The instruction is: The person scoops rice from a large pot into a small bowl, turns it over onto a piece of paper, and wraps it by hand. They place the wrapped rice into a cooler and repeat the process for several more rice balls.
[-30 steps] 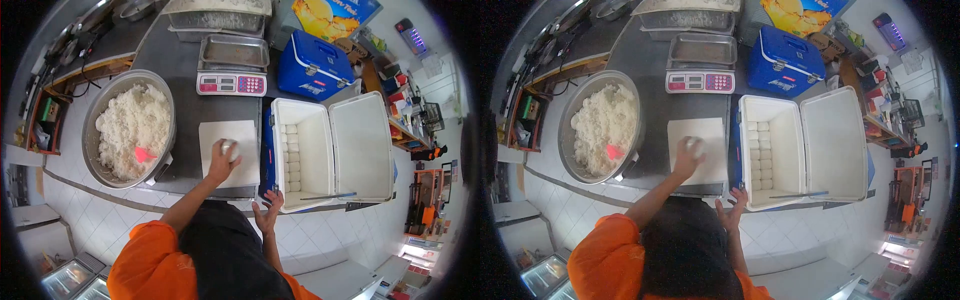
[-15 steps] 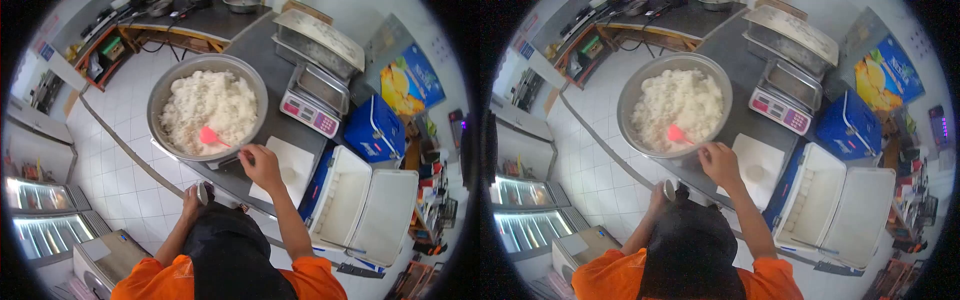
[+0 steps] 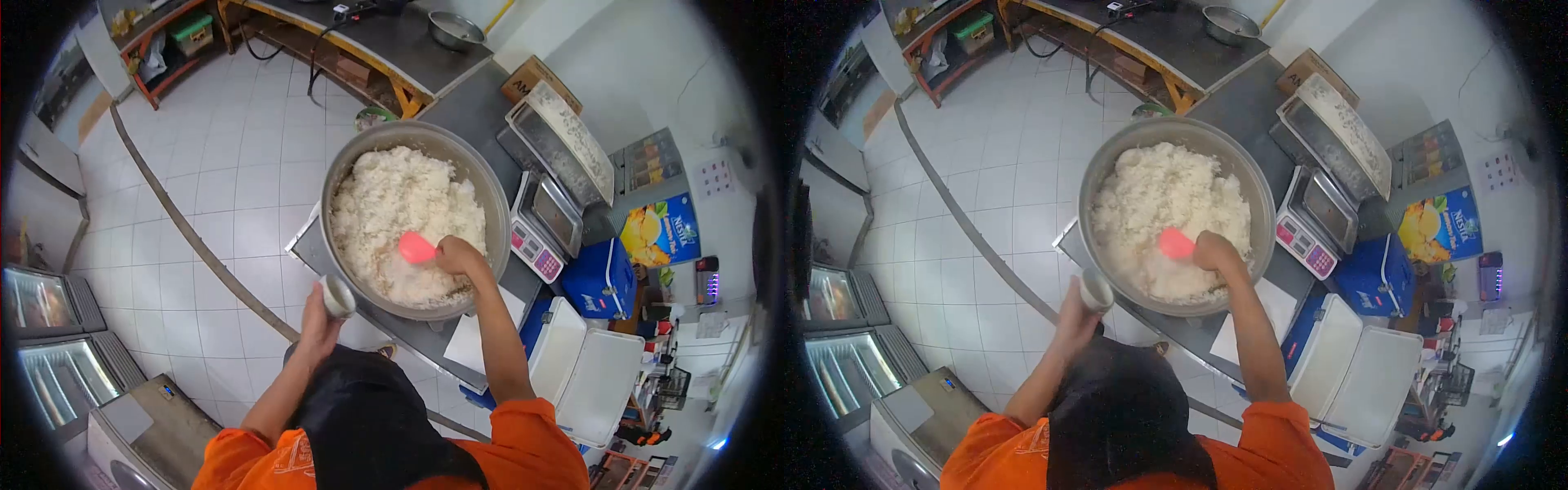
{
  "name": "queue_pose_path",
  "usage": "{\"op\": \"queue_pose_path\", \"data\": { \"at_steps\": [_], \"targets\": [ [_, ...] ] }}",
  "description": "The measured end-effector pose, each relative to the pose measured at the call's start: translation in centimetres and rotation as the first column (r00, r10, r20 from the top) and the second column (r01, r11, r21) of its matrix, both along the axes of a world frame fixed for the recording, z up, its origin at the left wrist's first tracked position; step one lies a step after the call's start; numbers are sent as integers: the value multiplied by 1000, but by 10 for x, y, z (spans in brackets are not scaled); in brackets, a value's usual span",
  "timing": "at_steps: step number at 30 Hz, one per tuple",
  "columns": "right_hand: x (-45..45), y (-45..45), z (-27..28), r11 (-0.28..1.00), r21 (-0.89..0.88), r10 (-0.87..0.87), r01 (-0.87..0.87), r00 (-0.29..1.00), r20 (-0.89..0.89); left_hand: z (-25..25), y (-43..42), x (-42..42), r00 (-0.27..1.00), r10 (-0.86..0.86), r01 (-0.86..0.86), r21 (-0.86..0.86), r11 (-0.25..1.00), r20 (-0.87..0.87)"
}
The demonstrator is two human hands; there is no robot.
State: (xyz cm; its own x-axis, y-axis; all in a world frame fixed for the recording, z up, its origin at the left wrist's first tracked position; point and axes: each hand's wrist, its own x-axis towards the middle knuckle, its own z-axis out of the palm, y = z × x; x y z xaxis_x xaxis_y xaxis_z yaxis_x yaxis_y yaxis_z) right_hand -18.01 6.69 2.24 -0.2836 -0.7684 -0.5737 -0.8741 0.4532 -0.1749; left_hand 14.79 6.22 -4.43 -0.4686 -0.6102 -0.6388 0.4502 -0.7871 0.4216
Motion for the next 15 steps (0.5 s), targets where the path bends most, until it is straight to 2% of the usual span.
{"op": "queue_pose_path", "data": {
  "at_steps": [1,3,4,6,8,10,12,15],
  "targets": [
    [6,-8,4,1000,9,-2,2,1000,-10,2,-7,-5,999,-19,19,-1,1000,-32],
    [18,-23,11,965,-260,-45,-42,947,-318,12,-17,-18,995,-45,45,-1,999,-93],
    [22,-32,7,967,-250,-49,-36,945,-324,27,-20,-21,994,-51,53,9,999,-100],
    [27,-55,-2,904,-292,146,-311,869,-472,50,-26,-26,996,-74,67,127,990,53],
    [38,-65,-9,903,-231,215,-362,848,-485,37,-26,-29,995,-49,35,154,987,88],
    [49,-66,-15,894,-174,286,-413,824,-490,30,-28,-27,985,-109,94,113,989,131],
    [62,-52,-24,892,-128,354,-433,847,-397,25,-28,-29,985,-89,75,97,992,146],
    [84,-36,-18,919,-101,341,-381,896,-283,21,-26,-34,988,-28,21,41,999,154]
  ]
}}
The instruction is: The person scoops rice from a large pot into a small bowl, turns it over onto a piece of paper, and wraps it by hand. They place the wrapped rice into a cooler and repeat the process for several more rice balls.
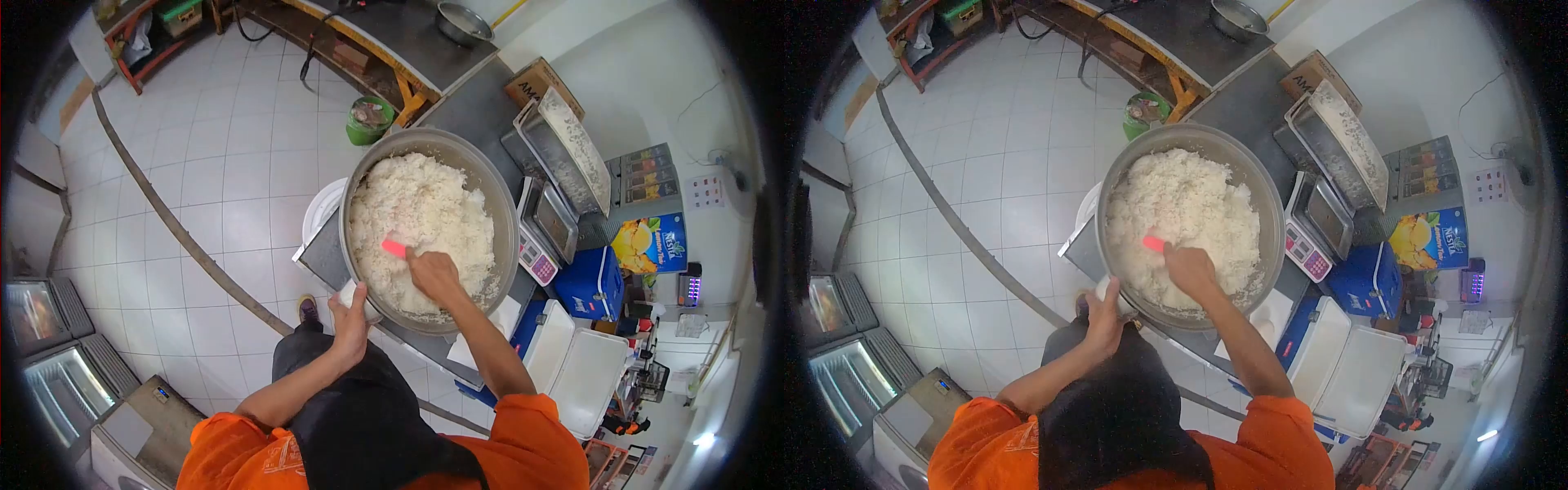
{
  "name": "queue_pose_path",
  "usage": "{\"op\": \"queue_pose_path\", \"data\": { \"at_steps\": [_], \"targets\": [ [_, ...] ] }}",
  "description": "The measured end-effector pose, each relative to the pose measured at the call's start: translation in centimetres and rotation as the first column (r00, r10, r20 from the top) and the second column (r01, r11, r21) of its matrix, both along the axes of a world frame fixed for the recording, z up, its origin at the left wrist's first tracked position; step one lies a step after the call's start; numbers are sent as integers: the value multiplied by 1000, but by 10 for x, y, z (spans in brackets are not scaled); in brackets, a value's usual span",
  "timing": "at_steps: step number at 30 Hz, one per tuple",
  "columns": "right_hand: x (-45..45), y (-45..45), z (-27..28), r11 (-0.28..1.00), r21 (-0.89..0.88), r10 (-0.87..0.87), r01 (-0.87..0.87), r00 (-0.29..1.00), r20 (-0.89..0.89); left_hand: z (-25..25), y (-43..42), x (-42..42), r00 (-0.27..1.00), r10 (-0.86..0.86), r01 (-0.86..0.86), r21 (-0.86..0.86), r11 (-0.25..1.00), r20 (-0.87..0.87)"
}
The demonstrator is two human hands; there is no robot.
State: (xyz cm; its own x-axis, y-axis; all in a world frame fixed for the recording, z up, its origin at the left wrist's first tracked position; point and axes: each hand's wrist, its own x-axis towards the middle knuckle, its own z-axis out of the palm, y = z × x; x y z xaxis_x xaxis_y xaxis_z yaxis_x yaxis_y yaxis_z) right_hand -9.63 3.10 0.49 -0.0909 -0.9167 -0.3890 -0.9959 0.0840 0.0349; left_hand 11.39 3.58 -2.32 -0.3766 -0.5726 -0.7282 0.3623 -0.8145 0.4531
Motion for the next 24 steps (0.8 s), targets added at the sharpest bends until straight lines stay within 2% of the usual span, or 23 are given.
{"op": "queue_pose_path", "data": {
  "at_steps": [2,5,7,12,14,15,17,18,21,22,23,24],
  "targets": [
    [14,13,2,994,107,-44,35,996,78,-2,4,2,1000,27,-27,-25,999,1],
    [7,30,-6,986,150,-91,68,984,153,-7,5,1,1000,-3,4,-45,999,28],
    [10,31,8,983,171,-101,67,975,199,-22,8,0,1000,-21,22,-123,992,16],
    [-11,37,-1,979,201,-95,25,934,344,-32,9,-2,999,-7,14,-129,992,53],
    [-25,26,-8,961,275,-120,-38,836,536,-33,11,-5,998,-3,11,-143,990,56],
    [-35,19,-21,961,275,-118,-41,835,537,-29,11,-6,998,31,-23,-133,991,54],
    [-55,3,-48,911,380,-205,-159,625,753,-21,9,-5,996,72,-64,-126,990,58],
    [-54,-9,-31,890,403,-182,-211,647,741,-16,7,-3,998,53,-48,-115,992,40],
    [-73,-19,-41,869,441,-226,-223,614,757,-6,0,2,1000,3,-2,-79,997,6],
    [-72,-22,-30,900,360,-117,-245,659,743,-4,-1,4,999,-30,30,-44,999,-14],
    [-71,-23,-18,897,360,-111,-258,656,747,-3,-2,5,1000,-19,18,-41,999,-8],
    [-66,-26,5,932,306,-41,-194,783,621,-3,-4,6,999,-32,31,-41,999,-25]
  ]
}}
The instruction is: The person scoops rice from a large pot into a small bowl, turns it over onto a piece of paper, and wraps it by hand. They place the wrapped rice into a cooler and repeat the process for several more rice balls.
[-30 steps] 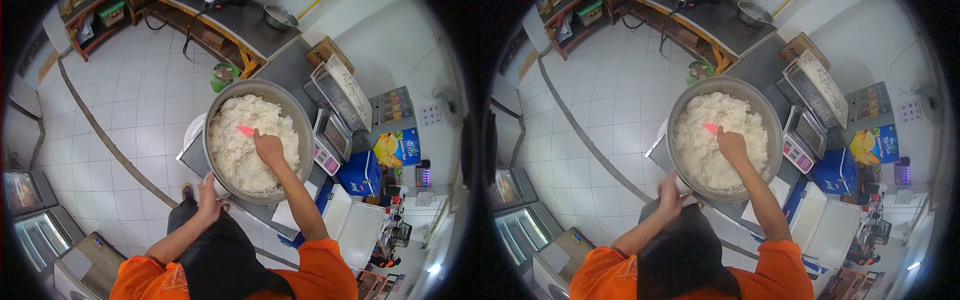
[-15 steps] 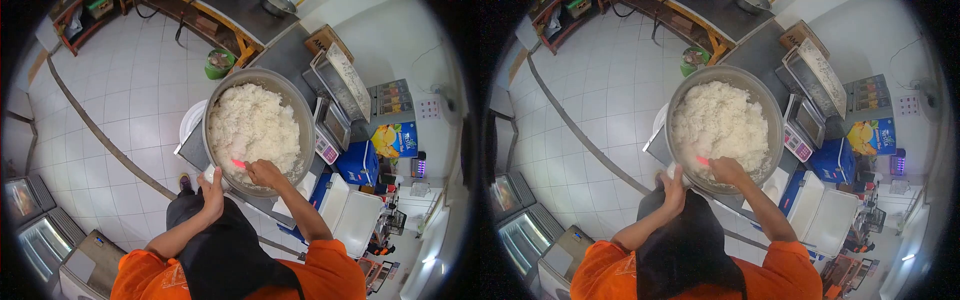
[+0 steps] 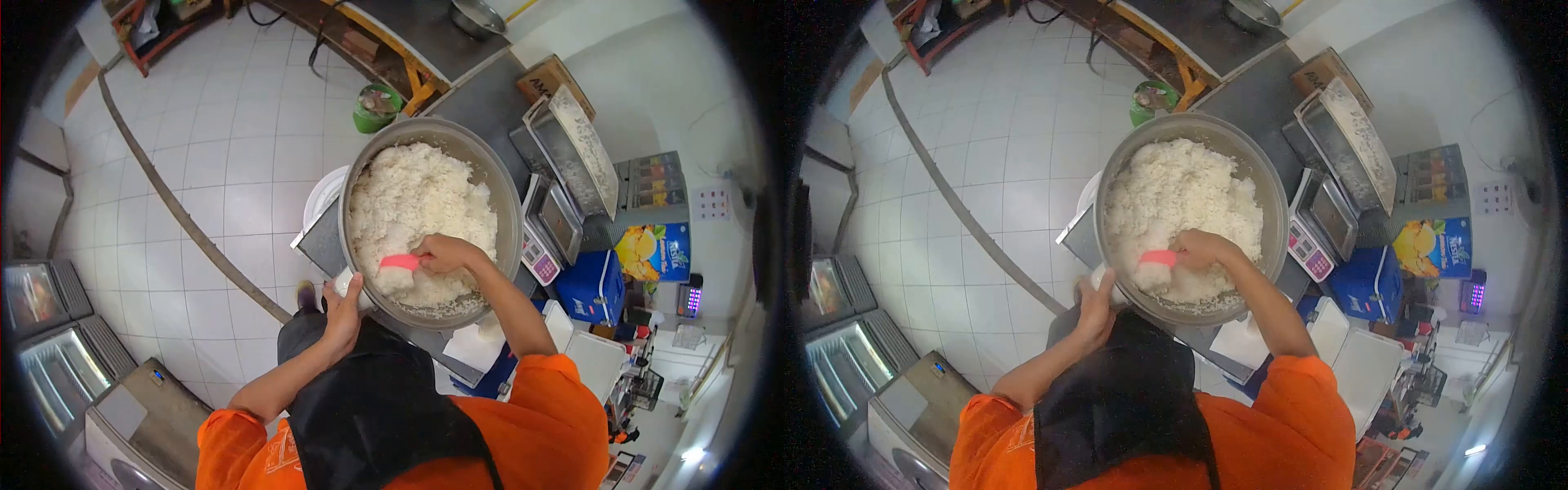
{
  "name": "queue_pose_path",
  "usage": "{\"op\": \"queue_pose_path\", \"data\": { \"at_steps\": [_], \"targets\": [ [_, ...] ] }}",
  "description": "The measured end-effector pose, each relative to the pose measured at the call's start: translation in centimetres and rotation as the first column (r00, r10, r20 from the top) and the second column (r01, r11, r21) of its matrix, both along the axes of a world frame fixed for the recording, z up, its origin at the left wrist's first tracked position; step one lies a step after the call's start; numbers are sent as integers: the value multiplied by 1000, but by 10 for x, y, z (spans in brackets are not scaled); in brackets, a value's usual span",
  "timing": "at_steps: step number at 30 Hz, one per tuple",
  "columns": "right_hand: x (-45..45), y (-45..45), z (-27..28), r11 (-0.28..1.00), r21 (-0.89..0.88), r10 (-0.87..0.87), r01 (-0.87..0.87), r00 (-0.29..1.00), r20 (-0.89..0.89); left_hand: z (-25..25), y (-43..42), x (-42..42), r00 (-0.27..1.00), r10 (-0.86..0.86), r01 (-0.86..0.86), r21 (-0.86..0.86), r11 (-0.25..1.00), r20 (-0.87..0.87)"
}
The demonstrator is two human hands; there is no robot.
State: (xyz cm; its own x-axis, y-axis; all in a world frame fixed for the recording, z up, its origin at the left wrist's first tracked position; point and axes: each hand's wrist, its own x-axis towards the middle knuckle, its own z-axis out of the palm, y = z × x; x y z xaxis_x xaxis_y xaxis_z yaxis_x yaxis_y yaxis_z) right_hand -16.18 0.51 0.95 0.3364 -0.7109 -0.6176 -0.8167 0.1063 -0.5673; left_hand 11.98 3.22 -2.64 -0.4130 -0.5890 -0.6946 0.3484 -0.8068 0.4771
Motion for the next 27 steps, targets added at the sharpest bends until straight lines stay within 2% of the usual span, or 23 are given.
{"op": "queue_pose_path", "data": {
  "at_steps": [1,2,4,5,7,8,9,11,13,15,16,17,19,20,22,23,25,26,27],
  "targets": [
    [7,-1,18,995,-104,-12,-7,983,-182,1,0,1,1000,-14,14,4,1000,-16],
    [20,2,30,995,-96,-2,-15,985,-175,2,0,0,1000,-5,5,11,1000,-9],
    [47,16,42,981,-184,-47,-63,840,-541,4,-1,0,1000,0,0,-8,1000,-10],
    [46,25,36,982,-182,-53,-54,843,-535,4,-1,0,1000,-8,8,-5,1000,-4],
    [40,37,31,941,-68,250,-331,816,-521,4,-1,0,999,0,0,-1,1000,50],
    [29,39,34,922,-48,294,-384,775,-559,5,-1,-1,998,0,0,4,1000,55],
    [29,31,44,923,-46,296,-383,779,-552,6,-1,0,998,-2,2,3,1000,68],
    [28,14,58,944,-227,68,-239,815,-575,12,-2,0,996,-14,13,7,1000,85],
    [26,5,26,919,-282,77,-276,826,-558,23,-5,-1,997,-3,2,5,1000,73],
    [24,2,-9,847,-145,400,-511,793,-459,14,-2,-3,996,4,-4,-8,1000,88],
    [21,5,-17,866,-186,370,-463,846,-385,10,-1,-2,994,16,-14,-24,1000,105],
    [14,7,-22,864,-183,376,-468,844,-382,5,0,-3,994,22,-20,-19,1000,107],
    [9,11,-22,944,39,326,-327,912,-249,1,2,-2,980,10,10,-103,995,197],
    [4,13,-27,944,43,328,-328,911,-249,-1,3,-3,980,11,8,-100,995,196],
    [-9,20,-50,965,138,228,-221,973,-39,5,2,-5,976,30,-9,-97,995,217],
    [-15,22,-63,964,146,232,-224,972,-39,8,3,-4,976,32,-13,-90,996,216],
    [-23,16,-73,906,348,207,-240,970,129,10,1,-5,966,16,12,-106,994,256],
    [-31,17,-75,905,352,208,-240,970,128,8,2,-5,967,16,10,-102,995,254],
    [-35,12,-62,892,369,198,-260,960,198,5,4,-6,969,35,-7,-112,994,243]
  ]
}}
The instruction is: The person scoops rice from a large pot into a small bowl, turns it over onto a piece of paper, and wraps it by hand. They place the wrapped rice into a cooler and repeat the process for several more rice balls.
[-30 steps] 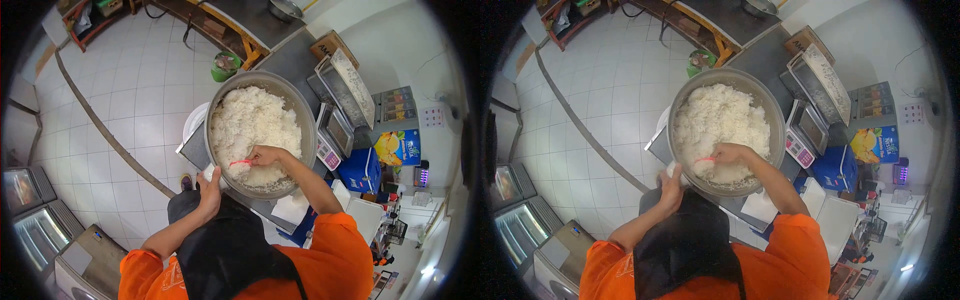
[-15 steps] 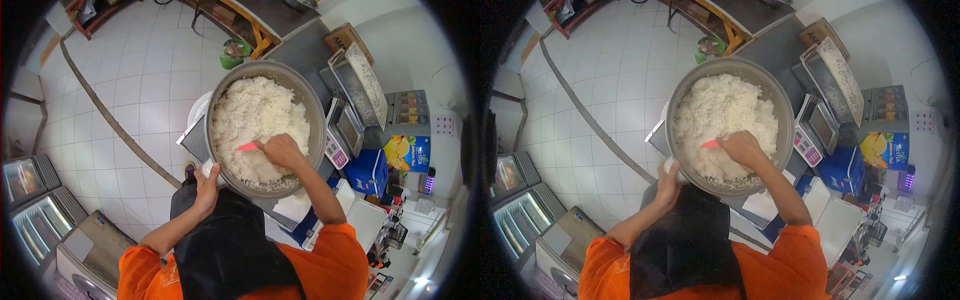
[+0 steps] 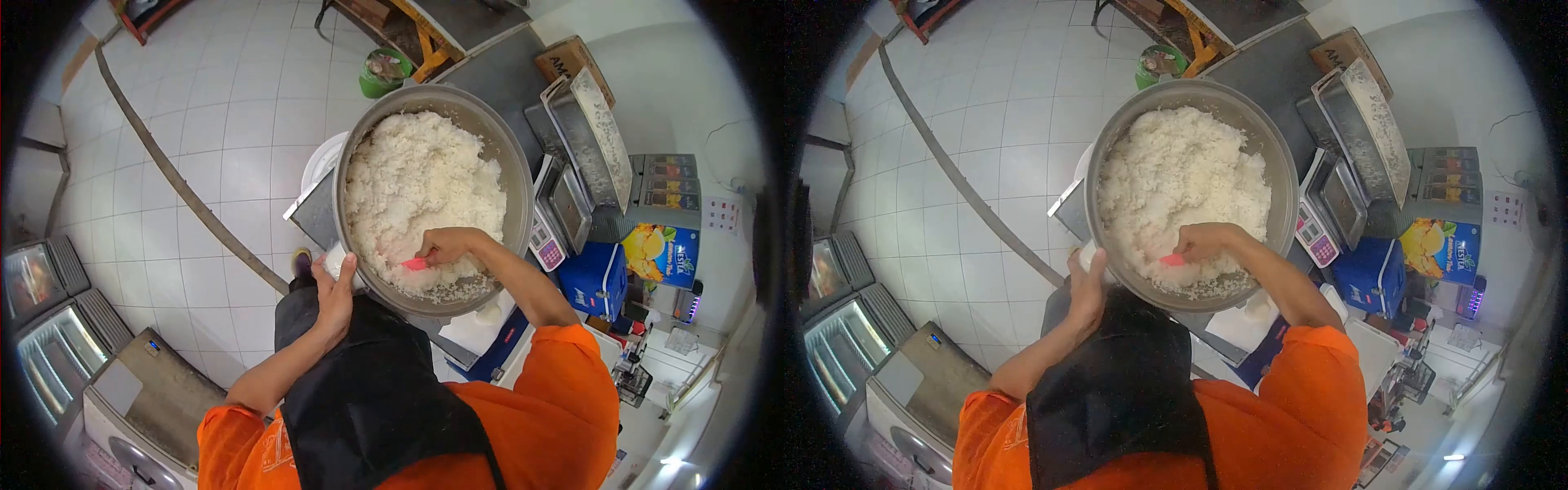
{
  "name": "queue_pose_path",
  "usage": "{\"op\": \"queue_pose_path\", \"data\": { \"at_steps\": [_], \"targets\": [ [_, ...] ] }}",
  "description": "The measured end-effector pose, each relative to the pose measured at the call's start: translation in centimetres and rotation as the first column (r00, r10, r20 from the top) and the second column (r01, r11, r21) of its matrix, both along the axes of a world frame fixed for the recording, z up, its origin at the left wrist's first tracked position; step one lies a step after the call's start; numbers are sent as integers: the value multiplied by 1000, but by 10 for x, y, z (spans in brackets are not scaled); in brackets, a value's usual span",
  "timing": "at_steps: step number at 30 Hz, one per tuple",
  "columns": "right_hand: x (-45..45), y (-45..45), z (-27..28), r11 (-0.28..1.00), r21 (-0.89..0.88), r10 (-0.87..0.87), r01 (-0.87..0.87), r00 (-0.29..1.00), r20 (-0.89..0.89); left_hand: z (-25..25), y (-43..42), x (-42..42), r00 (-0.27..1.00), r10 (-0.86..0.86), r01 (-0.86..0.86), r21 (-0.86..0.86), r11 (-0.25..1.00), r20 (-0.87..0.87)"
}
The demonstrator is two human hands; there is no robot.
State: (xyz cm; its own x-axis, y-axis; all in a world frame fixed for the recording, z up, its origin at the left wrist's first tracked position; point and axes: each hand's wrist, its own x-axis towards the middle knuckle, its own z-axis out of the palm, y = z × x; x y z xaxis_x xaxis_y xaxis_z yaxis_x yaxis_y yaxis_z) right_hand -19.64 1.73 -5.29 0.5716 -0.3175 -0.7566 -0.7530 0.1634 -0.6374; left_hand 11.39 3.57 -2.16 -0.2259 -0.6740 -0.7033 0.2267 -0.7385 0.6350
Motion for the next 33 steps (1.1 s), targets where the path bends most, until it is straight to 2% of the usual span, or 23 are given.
{"op": "queue_pose_path", "data": {
  "at_steps": [1,2,4,5,6,7,8,10,12,14,15,17,18,20,21,23,25,27,28,30,31,33],
  "targets": [
    [-3,-3,15,999,37,-7,4,998,64,-2,1,0,1000,16,-16,-10,1000,-12],
    [-7,-4,31,999,37,-5,3,998,57,-3,0,0,1000,17,-17,-10,1000,-19],
    [-11,-3,67,966,-118,-226,231,973,57,-3,-1,1,1000,9,-8,38,999,-28],
    [-4,-5,87,966,-116,-225,230,973,53,-2,-2,1,999,10,-8,41,999,-31],
    [6,-9,108,937,-334,-173,99,965,-199,-1,-3,1,999,2,-1,42,999,-39],
    [15,-7,119,865,-495,-170,-80,882,-440,1,-3,3,999,-9,11,45,999,-45],
    [27,4,119,867,-493,-175,-74,880,-441,3,-2,4,999,-17,19,48,999,-46],
    [51,23,120,817,-476,-41,-325,791,-610,4,-5,3,999,-14,16,47,999,-43],
    [46,29,126,824,-454,-50,-340,753,-656,5,-7,2,998,-15,17,41,999,-54],
    [41,34,140,845,-501,-225,-188,724,-652,4,-5,5,999,-17,19,36,999,-51],
    [41,39,135,843,-505,-228,-186,727,-647,3,-5,4,999,-24,25,23,999,-41],
    [39,55,115,941,-325,-176,-90,691,-701,3,-5,4,999,-30,31,13,999,-30],
    [44,59,107,942,-323,-173,-91,692,-700,4,-5,4,998,-31,34,39,999,-62],
    [58,62,84,899,-350,-422,262,733,-533,3,-4,5,996,-23,29,67,997,-90],
    [61,62,73,856,-348,-515,382,688,-512,2,-3,4,998,-35,38,56,998,-61],
    [52,61,63,852,-312,-522,420,710,-472,-1,-4,4,999,-37,38,40,998,-26],
    [57,69,62,842,-266,-538,469,718,-441,6,-4,5,995,-4,13,100,995,-95],
    [63,78,55,732,-626,-513,270,822,-245,1,-4,4,996,0,7,83,996,-92],
    [72,70,67,733,-626,-510,268,825,-245,-1,-2,4,996,-4,10,73,997,-84],
    [84,57,94,708,-705,-425,-39,773,-470,-5,-1,4,998,-20,23,63,998,-55],
    [79,49,95,705,-708,-428,-39,772,-469,-6,-2,4,999,-31,32,55,998,-27],
    [64,28,95,733,-617,-211,-286,767,-606,-5,-2,4,999,-22,24,58,998,-42]
  ]
}}
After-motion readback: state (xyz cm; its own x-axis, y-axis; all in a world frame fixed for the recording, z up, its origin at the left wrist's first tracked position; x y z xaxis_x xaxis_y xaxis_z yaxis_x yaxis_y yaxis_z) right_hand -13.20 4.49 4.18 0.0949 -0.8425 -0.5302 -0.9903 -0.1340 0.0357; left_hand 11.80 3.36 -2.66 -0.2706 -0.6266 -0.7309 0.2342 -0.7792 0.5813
